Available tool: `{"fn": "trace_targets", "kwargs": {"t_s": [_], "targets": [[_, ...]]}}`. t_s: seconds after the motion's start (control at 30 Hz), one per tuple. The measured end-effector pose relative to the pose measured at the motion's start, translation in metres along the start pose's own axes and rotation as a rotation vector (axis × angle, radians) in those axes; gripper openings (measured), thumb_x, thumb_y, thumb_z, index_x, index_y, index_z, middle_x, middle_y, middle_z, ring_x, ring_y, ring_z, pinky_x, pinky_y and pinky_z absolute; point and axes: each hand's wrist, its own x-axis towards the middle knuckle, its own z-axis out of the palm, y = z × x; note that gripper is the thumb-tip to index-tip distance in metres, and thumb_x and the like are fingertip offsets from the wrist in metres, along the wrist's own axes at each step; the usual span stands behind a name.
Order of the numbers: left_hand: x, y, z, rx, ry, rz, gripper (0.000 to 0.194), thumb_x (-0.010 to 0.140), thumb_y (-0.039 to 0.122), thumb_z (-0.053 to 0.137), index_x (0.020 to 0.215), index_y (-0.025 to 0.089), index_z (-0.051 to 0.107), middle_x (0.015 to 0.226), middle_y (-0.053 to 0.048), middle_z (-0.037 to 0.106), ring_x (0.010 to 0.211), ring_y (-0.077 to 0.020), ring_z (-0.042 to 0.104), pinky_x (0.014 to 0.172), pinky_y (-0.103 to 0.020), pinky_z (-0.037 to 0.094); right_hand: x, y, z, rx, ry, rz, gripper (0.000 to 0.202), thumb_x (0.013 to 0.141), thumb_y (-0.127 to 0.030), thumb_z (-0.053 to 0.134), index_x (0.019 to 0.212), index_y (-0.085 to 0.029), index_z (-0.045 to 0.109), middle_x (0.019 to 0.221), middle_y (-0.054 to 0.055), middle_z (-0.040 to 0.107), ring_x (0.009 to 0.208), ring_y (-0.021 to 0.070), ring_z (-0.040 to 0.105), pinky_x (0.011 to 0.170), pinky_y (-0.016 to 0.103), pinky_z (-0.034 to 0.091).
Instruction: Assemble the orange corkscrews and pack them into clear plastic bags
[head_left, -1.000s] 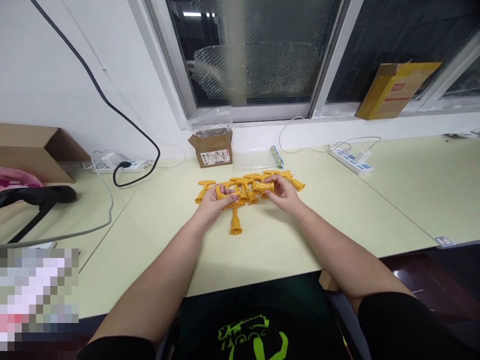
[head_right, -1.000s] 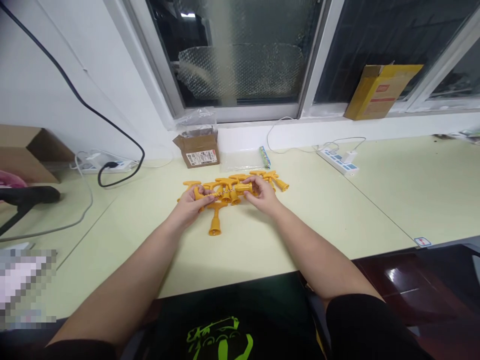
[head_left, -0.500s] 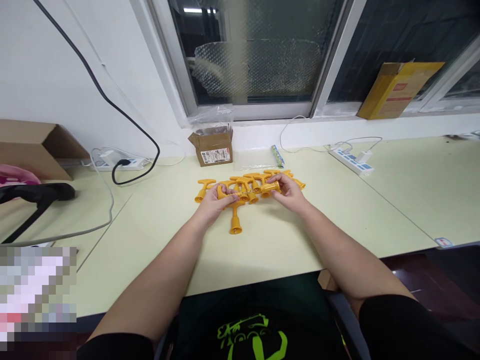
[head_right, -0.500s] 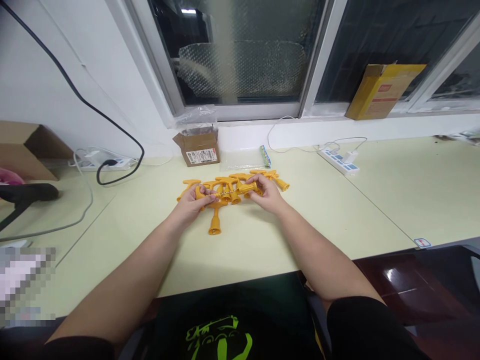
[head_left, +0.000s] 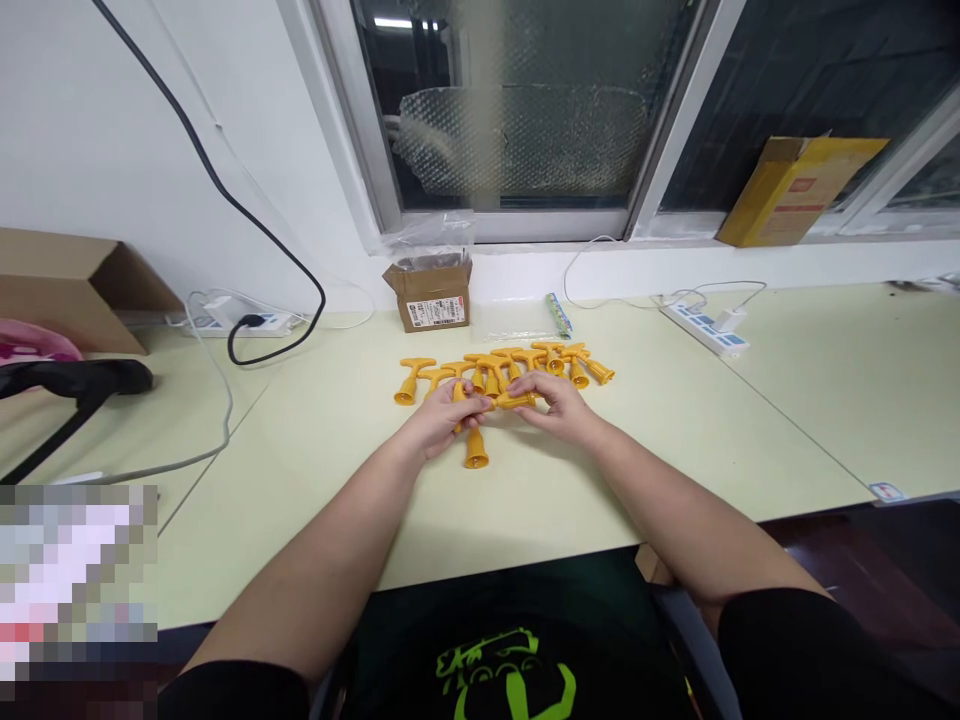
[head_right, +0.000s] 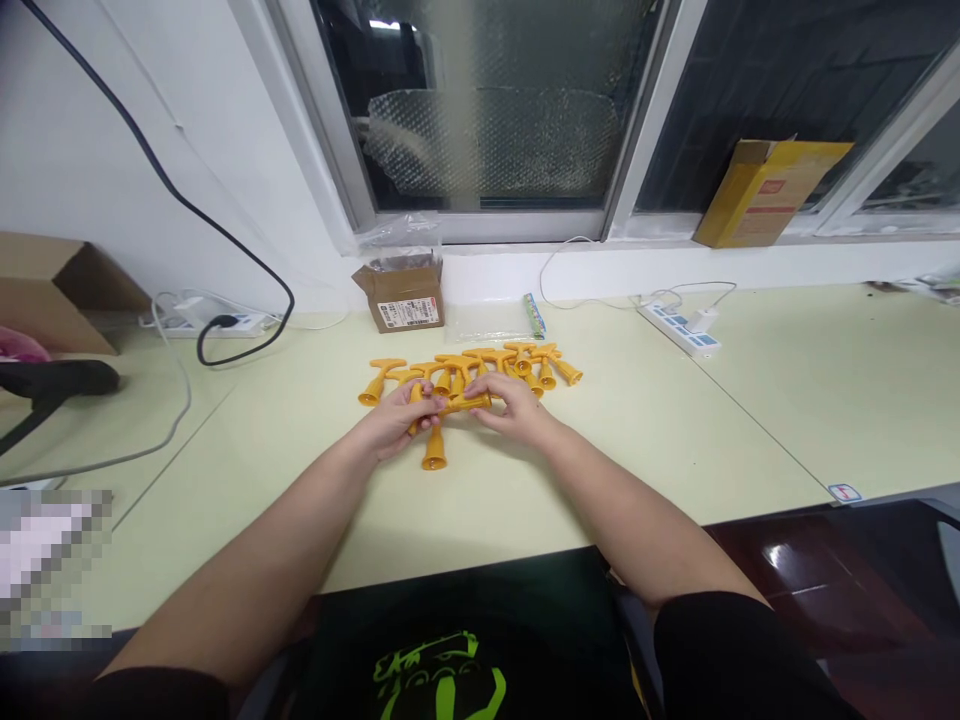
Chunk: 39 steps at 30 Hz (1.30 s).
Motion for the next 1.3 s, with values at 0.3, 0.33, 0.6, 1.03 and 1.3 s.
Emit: {"fn": "trace_targets", "kwargs": {"t_s": [0.3, 0.33, 0.6, 1.03, 1.3], "targets": [[-0.011, 0.002, 0.009, 0.335, 0.022, 0.473, 0.055, 0.071, 0.029, 0.089, 0.085, 0.024, 0.036, 0.088, -0.001, 0.068, 0.087, -0.018, 0.068, 0.085, -0.035, 0.054, 0.004, -0.012, 0.016, 0.498, -0.011, 0.55, 0.04, 0.08, -0.056, 0.078, 0.087, -0.021, 0.06, 0.075, 0.0, 0.07, 0.056, 0.0133, 0.063, 0.058, 0.029, 0.057], [-0.012, 0.002, 0.008, 0.379, 0.032, 0.494, 0.054, 0.071, 0.03, 0.089, 0.085, 0.024, 0.037, 0.087, -0.001, 0.068, 0.09, -0.0196, 0.069, 0.088, -0.037, 0.054, 0.005, -0.013, 0.016, 0.559, -0.034, 0.605, 0.041, 0.081, -0.058, 0.077, 0.085, -0.021, 0.059, 0.071, 0.0, 0.07, 0.052, 0.0126, 0.061, 0.055, 0.028, 0.055], [-0.016, 0.0, 0.01, 0.444, -0.123, 0.487, 0.049, 0.075, 0.033, 0.086, 0.085, 0.024, 0.039, 0.105, -0.007, 0.077, 0.102, -0.0256, 0.073, 0.097, -0.046, 0.055, 0.005, -0.024, 0.011, 0.731, -0.193, 0.869, 0.037, 0.089, -0.056, 0.067, 0.097, -0.021, 0.057, 0.06, -0.005, 0.058, 0.042, 0.0084, 0.041, 0.041, 0.02, 0.034], [-0.008, -0.001, 0.004, 0.311, -0.001, 0.466, 0.058, 0.072, 0.032, 0.09, 0.088, 0.025, 0.034, 0.09, -0.003, 0.073, 0.1, -0.0243, 0.074, 0.094, -0.042, 0.057, 0.004, -0.008, 0.005, 0.497, 0.023, 0.509, 0.038, 0.077, -0.046, 0.084, 0.1, -0.02, 0.067, 0.079, 0.001, 0.069, 0.067, 0.0153, 0.065, 0.067, 0.03, 0.057], [-0.017, -0.001, 0.008, 0.539, -0.009, 0.541, 0.051, 0.066, 0.037, 0.093, 0.077, 0.024, 0.045, 0.087, -0.003, 0.073, 0.094, -0.0286, 0.072, 0.091, -0.044, 0.053, 0.01, -0.019, 0.005, 0.798, -0.182, 1.117, 0.027, 0.089, -0.044, 0.065, 0.082, -0.018, 0.061, 0.054, -0.003, 0.057, 0.034, 0.0059, 0.035, 0.03, 0.017, 0.027]]}}
